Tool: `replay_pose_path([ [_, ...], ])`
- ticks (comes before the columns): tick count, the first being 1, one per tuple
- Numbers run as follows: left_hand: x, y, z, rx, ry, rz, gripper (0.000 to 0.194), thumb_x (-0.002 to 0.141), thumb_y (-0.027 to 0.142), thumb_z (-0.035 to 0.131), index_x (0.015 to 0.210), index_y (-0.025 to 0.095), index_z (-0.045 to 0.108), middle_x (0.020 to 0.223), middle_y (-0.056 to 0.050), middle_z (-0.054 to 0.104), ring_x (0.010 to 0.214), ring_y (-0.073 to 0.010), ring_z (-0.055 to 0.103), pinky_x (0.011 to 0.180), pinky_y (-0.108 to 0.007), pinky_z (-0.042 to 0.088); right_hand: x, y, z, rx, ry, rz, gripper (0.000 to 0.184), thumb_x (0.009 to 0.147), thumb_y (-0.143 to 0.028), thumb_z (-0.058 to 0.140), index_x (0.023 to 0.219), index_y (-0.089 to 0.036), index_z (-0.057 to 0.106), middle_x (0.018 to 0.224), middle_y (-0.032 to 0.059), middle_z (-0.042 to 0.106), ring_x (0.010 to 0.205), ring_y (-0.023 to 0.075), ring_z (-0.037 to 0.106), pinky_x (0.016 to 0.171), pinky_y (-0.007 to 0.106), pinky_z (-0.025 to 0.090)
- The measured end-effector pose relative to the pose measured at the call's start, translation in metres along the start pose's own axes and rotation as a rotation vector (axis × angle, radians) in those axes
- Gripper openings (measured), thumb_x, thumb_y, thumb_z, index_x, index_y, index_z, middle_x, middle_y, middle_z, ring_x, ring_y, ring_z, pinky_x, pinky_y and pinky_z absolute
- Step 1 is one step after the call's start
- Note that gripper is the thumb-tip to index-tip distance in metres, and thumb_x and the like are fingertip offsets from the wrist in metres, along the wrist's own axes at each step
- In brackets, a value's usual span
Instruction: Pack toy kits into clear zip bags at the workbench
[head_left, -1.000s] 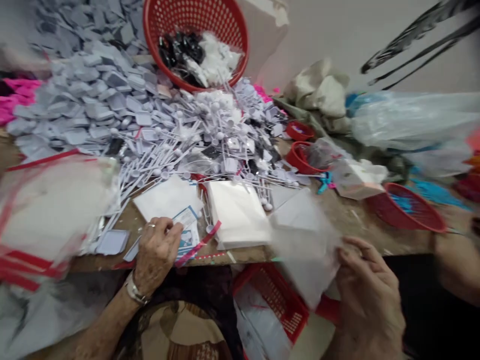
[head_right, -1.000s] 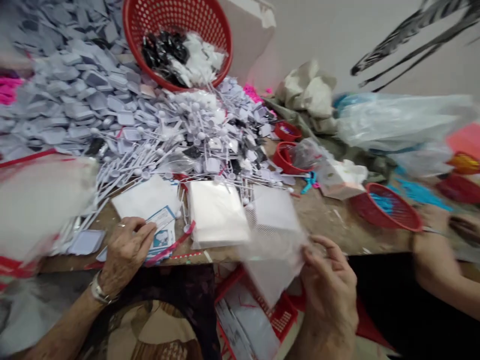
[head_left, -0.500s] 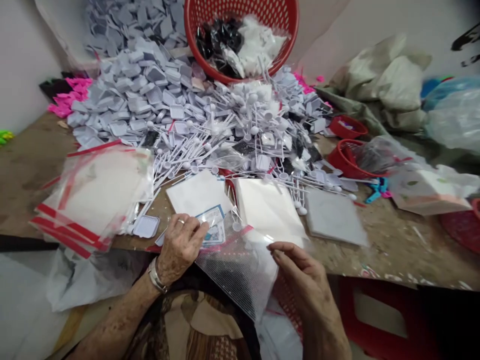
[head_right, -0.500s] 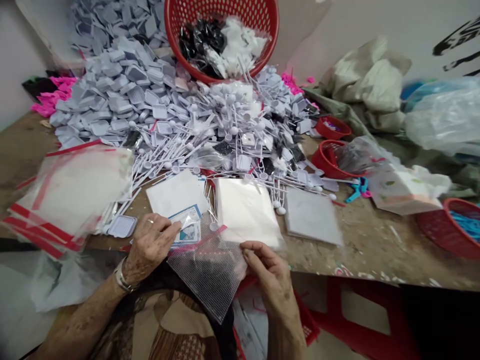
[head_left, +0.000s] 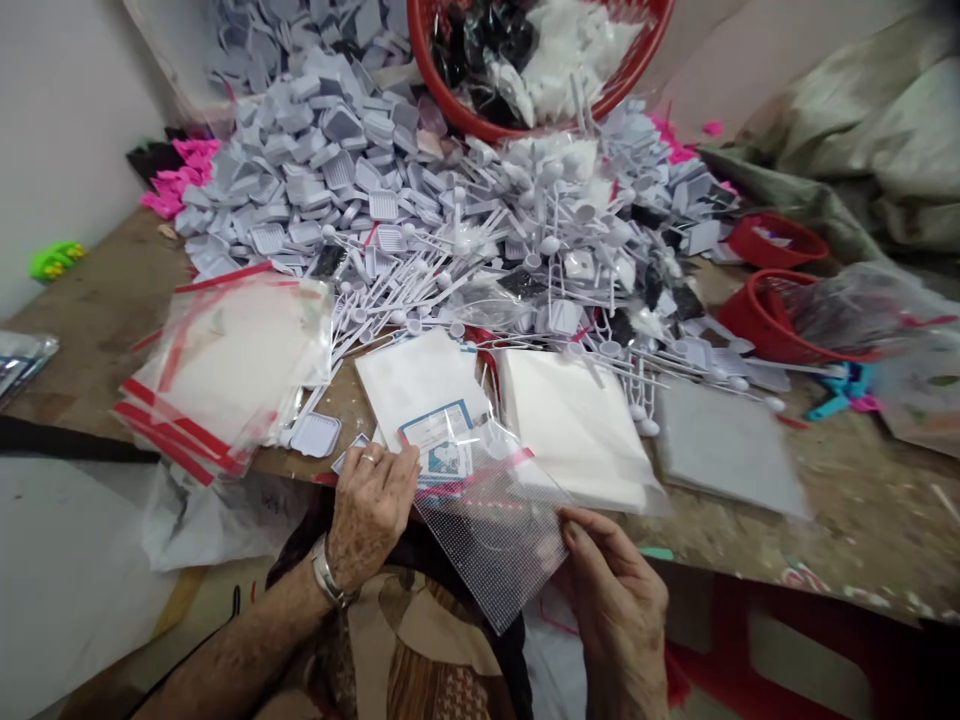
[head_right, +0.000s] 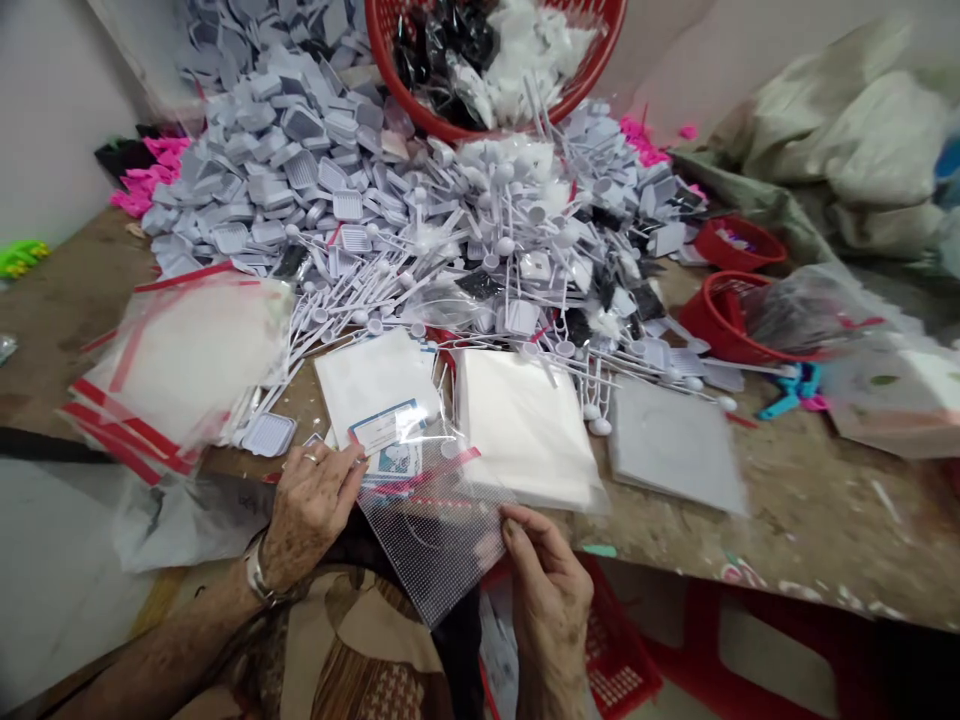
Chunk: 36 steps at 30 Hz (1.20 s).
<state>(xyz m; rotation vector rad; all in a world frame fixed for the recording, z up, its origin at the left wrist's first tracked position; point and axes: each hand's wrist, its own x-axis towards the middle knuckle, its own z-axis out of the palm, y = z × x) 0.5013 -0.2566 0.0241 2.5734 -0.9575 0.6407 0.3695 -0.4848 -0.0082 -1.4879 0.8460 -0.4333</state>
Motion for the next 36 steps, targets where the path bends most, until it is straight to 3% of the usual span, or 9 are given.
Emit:
replay_pose_path([
  [6, -0.012, -0.003, -0.001, -0.030, -0.229, 0.047, 0.043, 0.094, 0.005, 0.034, 0.133, 0.010, 0.050, 0.110, -0.015, 0.068, 0.107, -0.0270, 0.062, 0.098, -0.048, 0.047, 0.001, -0.005, 0.007, 0.020, 0.030, -0.014, 0.031, 0.069, -0.043, 0.080, 0.089, -0.020, 0.077, 0.082, 0.0063, 0.075, 0.069, 0.0194, 0.066, 0.060, 0.030, 0.052],
  [14, -0.014, -0.010, -0.006, -0.061, -0.273, 0.156, 0.048, 0.089, -0.002, 0.031, 0.135, 0.005, 0.043, 0.117, -0.016, 0.066, 0.113, -0.0272, 0.060, 0.102, -0.048, 0.046, -0.001, -0.006, 0.013, 0.067, 0.068, -0.027, 0.026, 0.070, -0.038, 0.079, 0.089, -0.020, 0.077, 0.082, 0.0048, 0.074, 0.070, 0.0182, 0.066, 0.061, 0.030, 0.053],
  [19, -0.006, -0.011, -0.014, -0.287, -0.251, 0.060, 0.038, 0.091, 0.004, 0.040, 0.128, 0.012, 0.046, 0.111, -0.012, 0.066, 0.103, -0.0239, 0.061, 0.099, -0.043, 0.049, -0.002, -0.003, 0.015, 0.069, 0.076, 0.000, 0.026, 0.070, -0.037, 0.079, 0.090, -0.021, 0.077, 0.085, 0.0048, 0.075, 0.072, 0.0181, 0.066, 0.062, 0.030, 0.052],
  [25, 0.006, -0.014, -0.023, -0.583, -0.331, -0.181, 0.031, 0.091, 0.006, 0.044, 0.119, 0.018, 0.048, 0.089, -0.004, 0.060, 0.087, -0.0178, 0.060, 0.084, -0.033, 0.052, 0.000, 0.001, 0.015, 0.074, 0.061, -0.001, 0.026, 0.071, -0.037, 0.079, 0.091, -0.020, 0.076, 0.085, 0.0050, 0.074, 0.071, 0.0176, 0.065, 0.062, 0.030, 0.052],
  [31, 0.013, -0.018, -0.026, -0.716, -0.396, -0.345, 0.025, 0.091, 0.007, 0.046, 0.113, 0.020, 0.051, 0.088, 0.000, 0.058, 0.078, -0.0121, 0.058, 0.077, -0.026, 0.049, 0.001, -0.001, 0.017, 0.139, 0.070, 0.057, 0.028, 0.067, -0.038, 0.082, 0.087, -0.019, 0.076, 0.082, 0.0048, 0.074, 0.068, 0.0160, 0.063, 0.059, 0.028, 0.049],
  [33, 0.012, -0.018, -0.026, -0.701, -0.389, -0.330, 0.025, 0.092, 0.007, 0.046, 0.113, 0.019, 0.050, 0.089, 0.000, 0.058, 0.079, -0.0125, 0.058, 0.077, -0.026, 0.049, 0.001, 0.000, 0.017, 0.127, 0.071, 0.039, 0.027, 0.069, -0.037, 0.081, 0.089, -0.019, 0.076, 0.083, 0.0052, 0.074, 0.069, 0.0162, 0.063, 0.059, 0.028, 0.049],
  [36, 0.009, -0.015, -0.024, -0.580, -0.345, -0.194, 0.028, 0.093, 0.007, 0.043, 0.118, 0.018, 0.048, 0.098, -0.005, 0.061, 0.091, -0.0173, 0.060, 0.086, -0.033, 0.050, 0.001, 0.005, 0.015, 0.088, 0.073, -0.002, 0.026, 0.074, -0.035, 0.078, 0.095, -0.019, 0.076, 0.088, 0.0058, 0.075, 0.073, 0.0174, 0.065, 0.063, 0.029, 0.050],
])
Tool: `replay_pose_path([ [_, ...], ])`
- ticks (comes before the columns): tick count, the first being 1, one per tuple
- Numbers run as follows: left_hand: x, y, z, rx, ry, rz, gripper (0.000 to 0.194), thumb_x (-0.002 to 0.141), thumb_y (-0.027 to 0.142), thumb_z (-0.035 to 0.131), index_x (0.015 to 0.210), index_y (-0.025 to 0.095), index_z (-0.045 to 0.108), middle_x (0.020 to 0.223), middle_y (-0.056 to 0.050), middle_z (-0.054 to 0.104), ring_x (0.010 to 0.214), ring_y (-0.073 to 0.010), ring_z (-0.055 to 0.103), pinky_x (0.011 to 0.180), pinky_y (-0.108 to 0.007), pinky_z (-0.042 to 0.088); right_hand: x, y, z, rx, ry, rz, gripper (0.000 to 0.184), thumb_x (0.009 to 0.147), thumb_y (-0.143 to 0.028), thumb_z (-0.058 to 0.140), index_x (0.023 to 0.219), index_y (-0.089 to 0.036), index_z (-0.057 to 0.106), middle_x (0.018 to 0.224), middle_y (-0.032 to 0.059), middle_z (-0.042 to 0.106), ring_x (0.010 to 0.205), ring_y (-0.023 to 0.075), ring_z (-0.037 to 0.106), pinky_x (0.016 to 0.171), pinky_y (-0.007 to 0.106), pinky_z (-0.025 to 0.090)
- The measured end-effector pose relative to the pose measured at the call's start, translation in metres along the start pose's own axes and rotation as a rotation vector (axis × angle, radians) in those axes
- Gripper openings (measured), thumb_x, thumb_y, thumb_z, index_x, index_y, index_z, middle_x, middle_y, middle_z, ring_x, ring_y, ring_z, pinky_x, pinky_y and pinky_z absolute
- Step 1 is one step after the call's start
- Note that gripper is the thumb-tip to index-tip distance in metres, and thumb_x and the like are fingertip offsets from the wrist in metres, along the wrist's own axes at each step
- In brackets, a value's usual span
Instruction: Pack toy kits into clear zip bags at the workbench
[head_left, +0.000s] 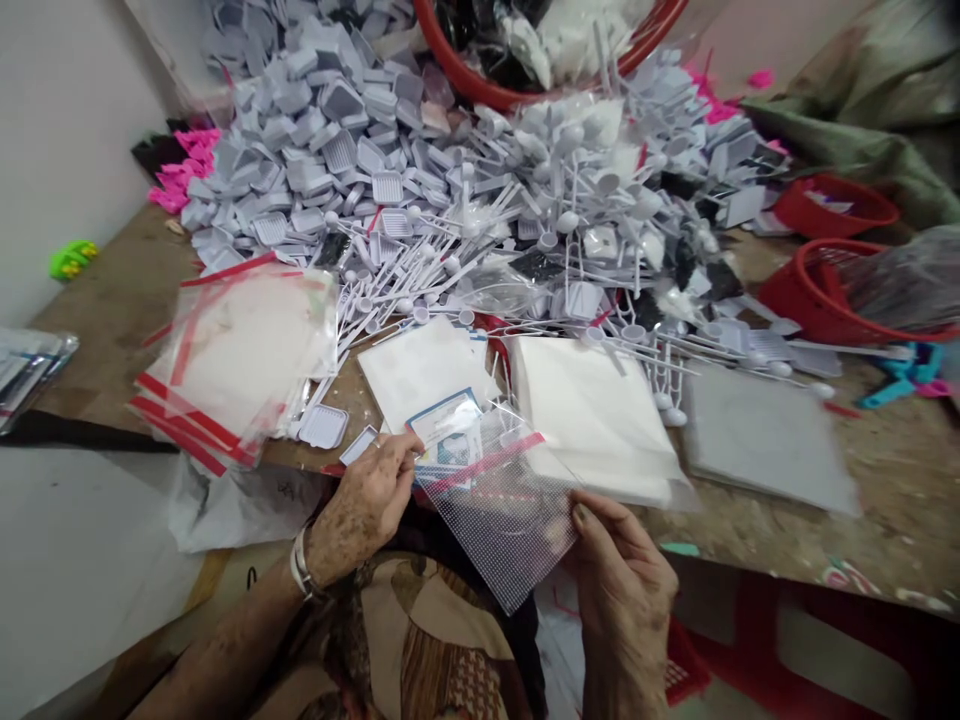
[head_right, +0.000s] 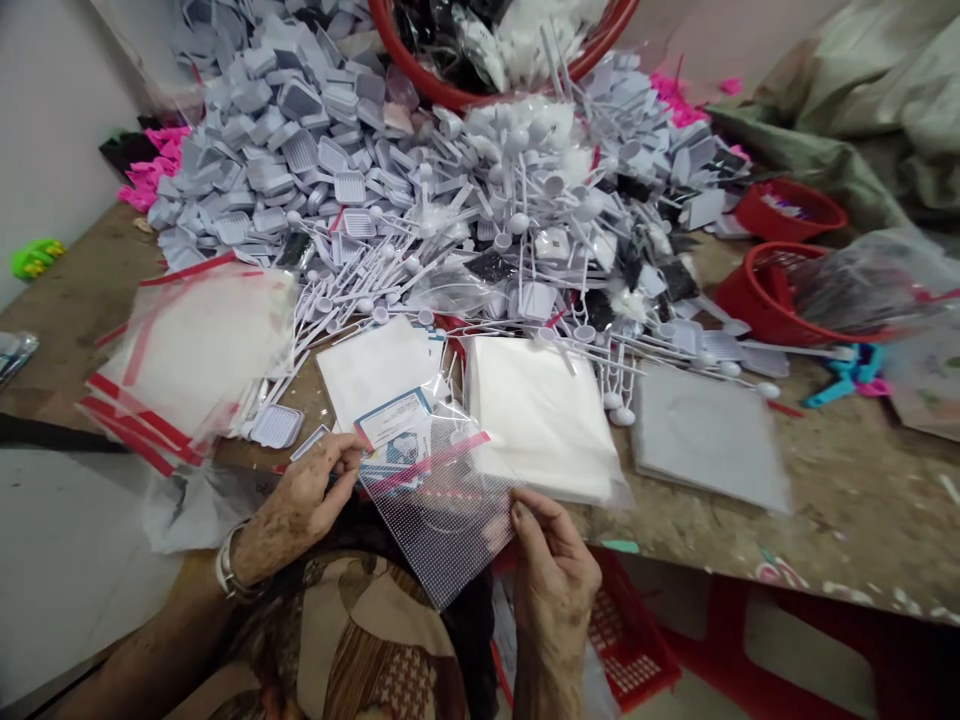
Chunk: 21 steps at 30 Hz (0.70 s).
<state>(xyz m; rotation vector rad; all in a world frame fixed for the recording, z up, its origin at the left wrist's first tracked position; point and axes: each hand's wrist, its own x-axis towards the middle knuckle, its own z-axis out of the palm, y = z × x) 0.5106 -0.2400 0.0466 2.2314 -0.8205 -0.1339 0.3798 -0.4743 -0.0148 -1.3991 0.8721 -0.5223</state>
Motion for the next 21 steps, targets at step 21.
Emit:
replay_pose_path([
  [21, -0.016, 0.004, 0.010, 0.494, 0.072, 0.222, 0.037, 0.091, 0.005, 0.042, 0.127, 0.010, 0.047, 0.108, -0.012, 0.067, 0.104, -0.0258, 0.062, 0.097, -0.044, 0.052, -0.005, 0.013, 0.002, -0.040, 0.039, 0.002, 0.027, 0.074, -0.036, 0.079, 0.096, -0.019, 0.076, 0.089, 0.0057, 0.075, 0.079, 0.0186, 0.066, 0.070, 0.030, 0.051],
])
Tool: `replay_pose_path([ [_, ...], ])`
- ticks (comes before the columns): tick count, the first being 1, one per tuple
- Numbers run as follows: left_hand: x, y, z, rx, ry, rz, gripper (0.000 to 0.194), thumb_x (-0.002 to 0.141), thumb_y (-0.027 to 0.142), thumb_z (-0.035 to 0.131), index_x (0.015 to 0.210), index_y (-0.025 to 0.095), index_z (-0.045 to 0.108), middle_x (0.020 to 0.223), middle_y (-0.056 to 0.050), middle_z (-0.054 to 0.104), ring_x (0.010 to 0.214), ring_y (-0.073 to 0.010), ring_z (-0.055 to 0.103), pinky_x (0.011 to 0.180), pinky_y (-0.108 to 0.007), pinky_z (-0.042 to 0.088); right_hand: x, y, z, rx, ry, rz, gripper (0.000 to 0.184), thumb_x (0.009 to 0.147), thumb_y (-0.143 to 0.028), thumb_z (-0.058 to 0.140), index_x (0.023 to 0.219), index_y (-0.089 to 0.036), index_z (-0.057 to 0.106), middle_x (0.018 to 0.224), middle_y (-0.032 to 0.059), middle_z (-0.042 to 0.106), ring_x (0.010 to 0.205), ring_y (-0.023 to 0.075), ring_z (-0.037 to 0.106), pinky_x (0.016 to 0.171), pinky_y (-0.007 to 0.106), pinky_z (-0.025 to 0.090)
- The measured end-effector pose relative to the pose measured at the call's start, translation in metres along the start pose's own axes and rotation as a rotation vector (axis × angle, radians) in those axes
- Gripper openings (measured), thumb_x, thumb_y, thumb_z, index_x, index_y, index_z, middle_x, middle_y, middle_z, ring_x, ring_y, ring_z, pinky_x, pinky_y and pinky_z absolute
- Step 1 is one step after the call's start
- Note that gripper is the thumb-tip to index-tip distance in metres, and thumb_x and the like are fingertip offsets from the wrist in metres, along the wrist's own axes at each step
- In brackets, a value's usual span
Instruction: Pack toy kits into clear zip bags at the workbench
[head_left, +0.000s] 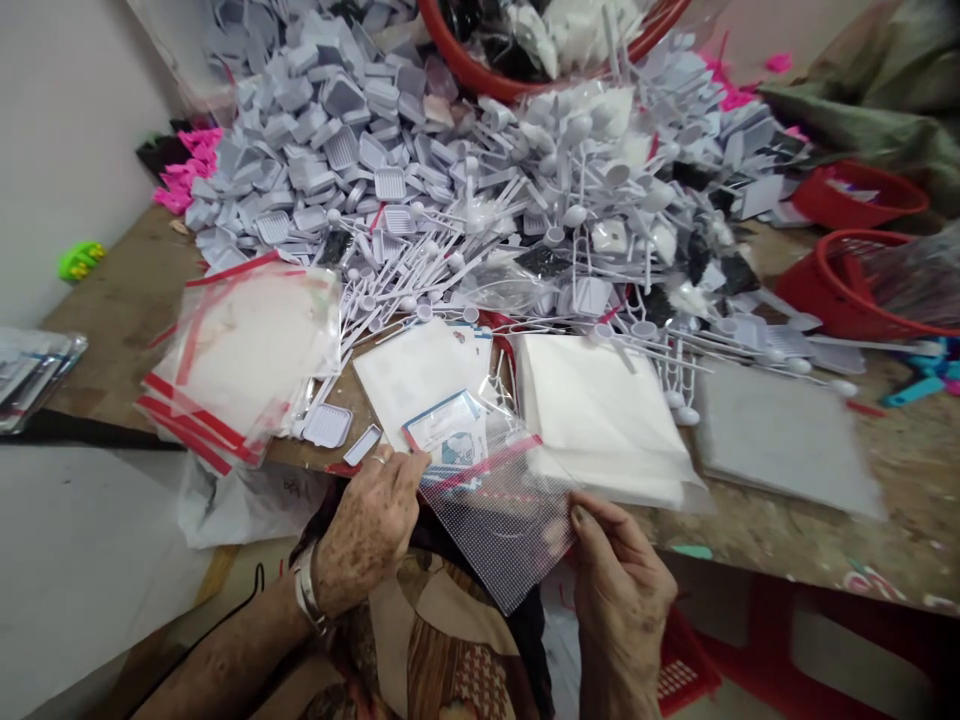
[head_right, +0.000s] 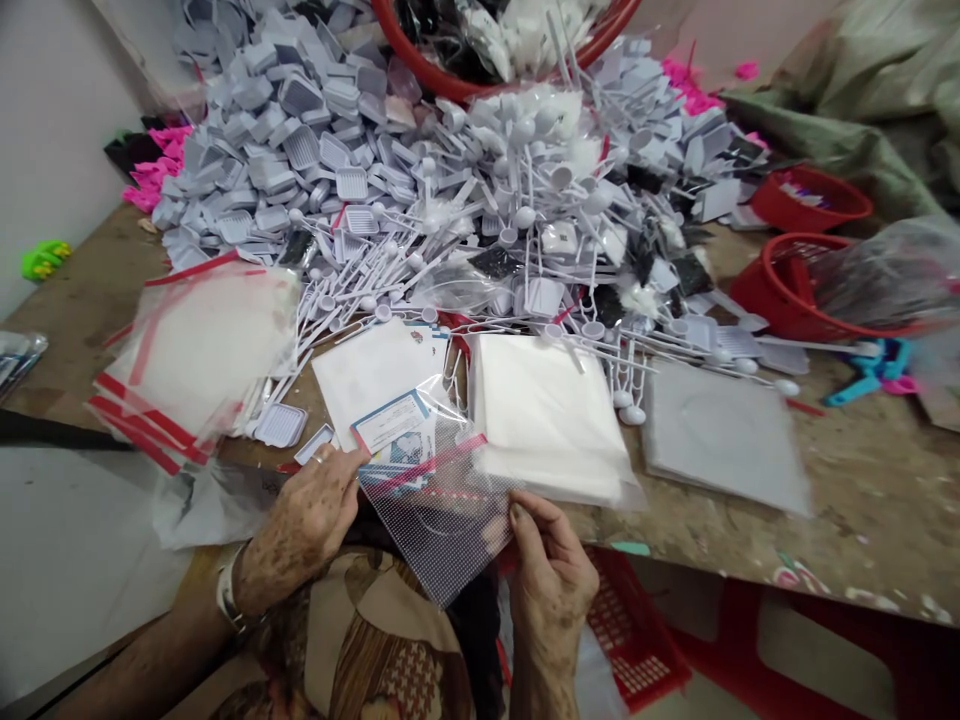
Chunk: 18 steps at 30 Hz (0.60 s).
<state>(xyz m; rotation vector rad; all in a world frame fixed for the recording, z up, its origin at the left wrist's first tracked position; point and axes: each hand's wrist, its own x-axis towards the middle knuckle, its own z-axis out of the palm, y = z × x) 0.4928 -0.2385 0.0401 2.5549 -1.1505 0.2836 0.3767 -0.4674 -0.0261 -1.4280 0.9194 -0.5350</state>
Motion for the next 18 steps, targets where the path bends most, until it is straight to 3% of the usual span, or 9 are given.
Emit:
replay_pose_path([
  [4, -0.006, 0.004, 0.005, 0.064, -0.006, 0.026, 0.038, 0.091, 0.003, 0.040, 0.128, 0.009, 0.048, 0.108, -0.012, 0.067, 0.105, -0.0267, 0.063, 0.096, -0.044, 0.052, -0.001, -0.002, -0.001, -0.015, -0.015, -0.001, 0.031, 0.074, -0.038, 0.077, 0.097, -0.018, 0.077, 0.090, 0.0078, 0.076, 0.079, 0.0209, 0.067, 0.070, 0.032, 0.052],
  [11, -0.010, 0.003, 0.009, 0.032, 0.069, -0.050, 0.038, 0.090, 0.005, 0.044, 0.129, 0.008, 0.047, 0.111, -0.012, 0.067, 0.104, -0.0274, 0.062, 0.096, -0.043, 0.052, -0.002, -0.008, 0.000, -0.062, 0.008, -0.030, 0.030, 0.074, -0.038, 0.077, 0.096, -0.017, 0.077, 0.091, 0.0079, 0.076, 0.084, 0.0221, 0.068, 0.073, 0.032, 0.052],
  [18, -0.010, -0.001, 0.010, -0.023, 0.030, -0.078, 0.042, 0.091, 0.004, 0.039, 0.132, 0.011, 0.044, 0.117, -0.011, 0.066, 0.110, -0.0240, 0.062, 0.102, -0.041, 0.050, -0.003, -0.012, 0.001, -0.048, -0.019, -0.028, 0.031, 0.075, -0.038, 0.076, 0.097, -0.016, 0.076, 0.090, 0.0078, 0.076, 0.080, 0.0212, 0.068, 0.070, 0.031, 0.052],
])
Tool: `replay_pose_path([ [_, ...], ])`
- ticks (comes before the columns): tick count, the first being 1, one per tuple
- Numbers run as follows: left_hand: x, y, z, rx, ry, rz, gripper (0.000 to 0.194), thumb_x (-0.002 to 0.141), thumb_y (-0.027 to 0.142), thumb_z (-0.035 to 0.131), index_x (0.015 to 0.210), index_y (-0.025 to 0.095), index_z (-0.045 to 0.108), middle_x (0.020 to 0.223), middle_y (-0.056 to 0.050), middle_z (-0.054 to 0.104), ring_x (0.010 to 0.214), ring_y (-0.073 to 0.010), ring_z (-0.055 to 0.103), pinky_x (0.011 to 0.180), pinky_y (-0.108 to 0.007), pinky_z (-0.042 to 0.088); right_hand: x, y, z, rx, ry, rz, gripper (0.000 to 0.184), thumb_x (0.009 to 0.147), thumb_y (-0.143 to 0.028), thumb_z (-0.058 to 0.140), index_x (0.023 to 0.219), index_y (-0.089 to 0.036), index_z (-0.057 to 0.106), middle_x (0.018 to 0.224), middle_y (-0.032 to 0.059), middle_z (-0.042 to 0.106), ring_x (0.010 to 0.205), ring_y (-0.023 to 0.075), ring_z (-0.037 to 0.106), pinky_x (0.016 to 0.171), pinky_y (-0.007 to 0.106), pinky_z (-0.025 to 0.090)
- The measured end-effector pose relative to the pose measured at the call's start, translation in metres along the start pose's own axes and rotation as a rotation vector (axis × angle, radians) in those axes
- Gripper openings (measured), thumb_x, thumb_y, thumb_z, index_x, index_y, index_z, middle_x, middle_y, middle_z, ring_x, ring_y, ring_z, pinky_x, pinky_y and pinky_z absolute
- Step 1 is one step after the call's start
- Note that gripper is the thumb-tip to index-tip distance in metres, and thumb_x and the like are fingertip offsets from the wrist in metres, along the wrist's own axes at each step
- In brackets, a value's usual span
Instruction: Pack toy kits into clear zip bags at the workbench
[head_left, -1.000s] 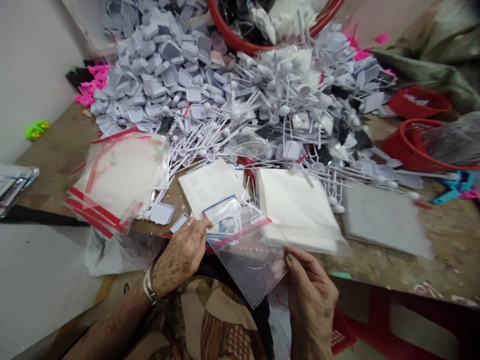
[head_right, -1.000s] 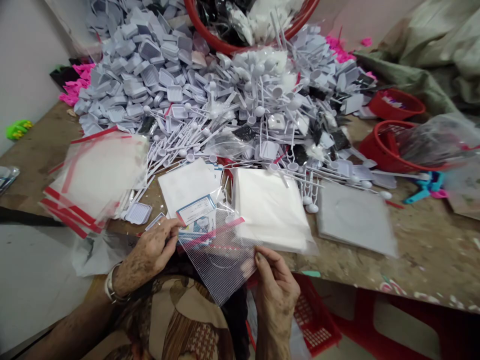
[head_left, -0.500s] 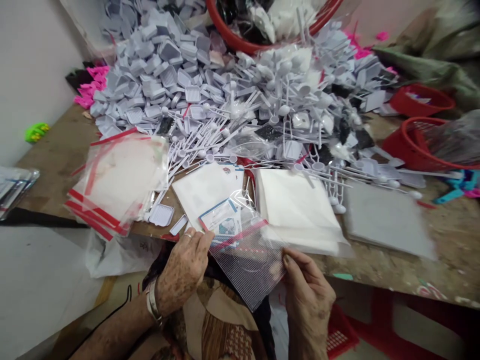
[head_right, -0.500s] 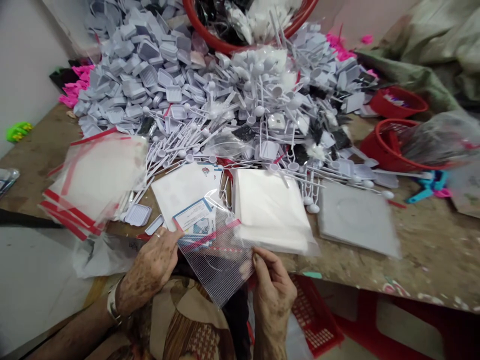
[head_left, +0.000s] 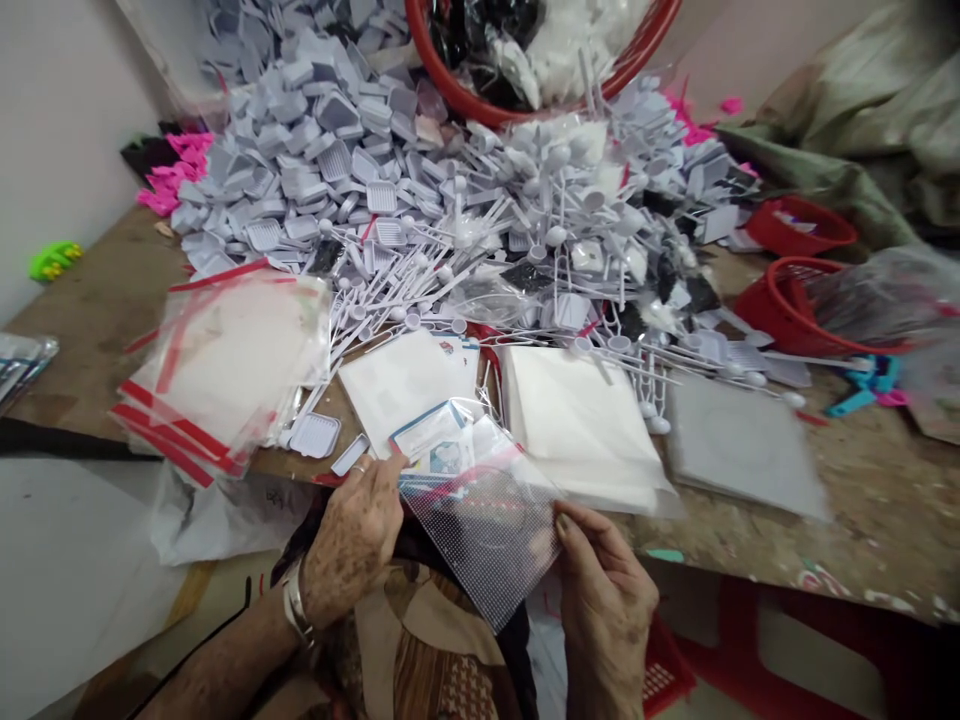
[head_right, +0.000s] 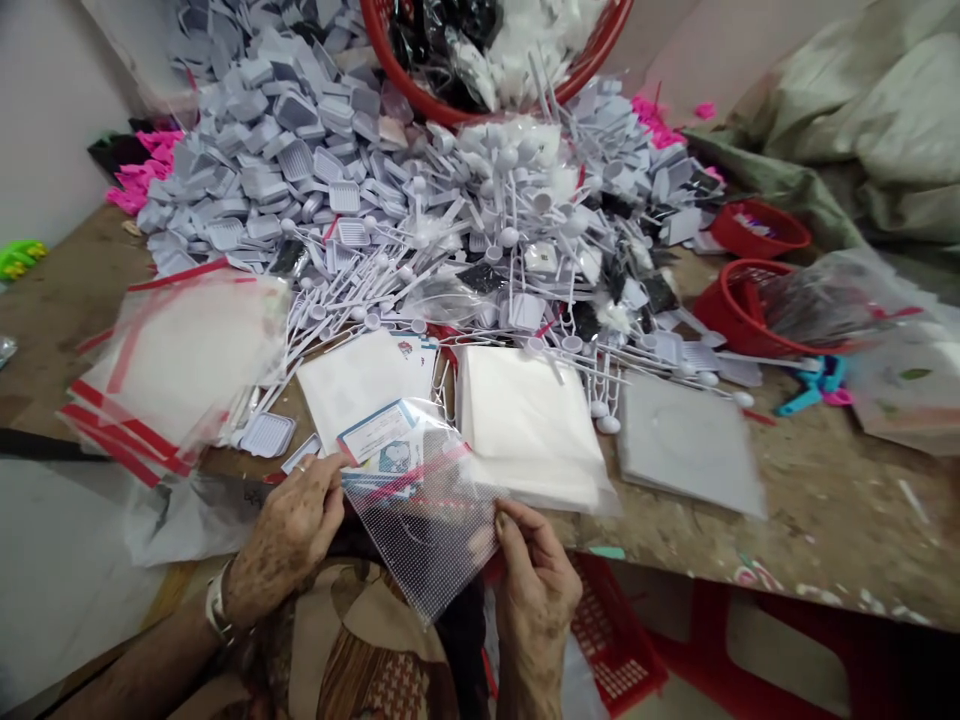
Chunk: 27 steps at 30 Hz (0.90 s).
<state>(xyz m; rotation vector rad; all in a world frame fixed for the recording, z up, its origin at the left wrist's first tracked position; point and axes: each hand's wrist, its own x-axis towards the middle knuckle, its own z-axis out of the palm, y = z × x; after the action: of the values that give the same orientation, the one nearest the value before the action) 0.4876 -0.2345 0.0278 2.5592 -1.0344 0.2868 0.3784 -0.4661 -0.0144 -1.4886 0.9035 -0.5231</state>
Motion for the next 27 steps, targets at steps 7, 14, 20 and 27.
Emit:
replay_pose_path([
  [7, -0.009, 0.010, -0.003, -0.104, -0.044, -0.036, 0.039, 0.090, 0.006, 0.042, 0.129, 0.013, 0.048, 0.109, -0.011, 0.067, 0.105, -0.0247, 0.063, 0.098, -0.042, 0.051, -0.002, 0.003, 0.002, -0.021, -0.001, -0.042, 0.030, 0.076, -0.039, 0.077, 0.096, -0.017, 0.076, 0.090, 0.0076, 0.076, 0.079, 0.0213, 0.067, 0.067, 0.030, 0.052],
  [14, 0.032, -0.014, -0.017, -0.077, 0.057, -0.027, 0.030, 0.096, 0.019, 0.049, 0.124, 0.012, 0.058, 0.118, -0.017, 0.063, 0.112, -0.0275, 0.057, 0.099, -0.046, 0.047, 0.004, -0.002, -0.004, -0.041, -0.077, -0.039, 0.030, 0.074, -0.040, 0.077, 0.095, -0.018, 0.076, 0.087, 0.0070, 0.075, 0.080, 0.0219, 0.067, 0.068, 0.031, 0.053],
  [20, 0.066, -0.034, 0.007, 0.133, -0.120, -0.117, 0.047, 0.094, 0.042, 0.056, 0.139, 0.030, 0.055, 0.152, -0.019, 0.040, 0.142, -0.0432, 0.031, 0.105, -0.063, 0.031, 0.006, -0.028, 0.002, -0.045, -0.139, -0.007, 0.028, 0.073, -0.042, 0.077, 0.089, -0.018, 0.076, 0.084, 0.0057, 0.075, 0.075, 0.0195, 0.065, 0.067, 0.030, 0.052],
  [27, 0.068, -0.041, 0.012, 0.130, -0.218, -0.094, 0.046, 0.094, 0.047, 0.052, 0.139, 0.035, 0.055, 0.152, -0.016, 0.041, 0.134, -0.0417, 0.040, 0.096, -0.058, 0.035, 0.007, -0.037, 0.022, 0.033, -0.162, 0.030, 0.029, 0.071, -0.043, 0.078, 0.088, -0.019, 0.074, 0.080, 0.0039, 0.073, 0.067, 0.0166, 0.061, 0.059, 0.026, 0.048],
])
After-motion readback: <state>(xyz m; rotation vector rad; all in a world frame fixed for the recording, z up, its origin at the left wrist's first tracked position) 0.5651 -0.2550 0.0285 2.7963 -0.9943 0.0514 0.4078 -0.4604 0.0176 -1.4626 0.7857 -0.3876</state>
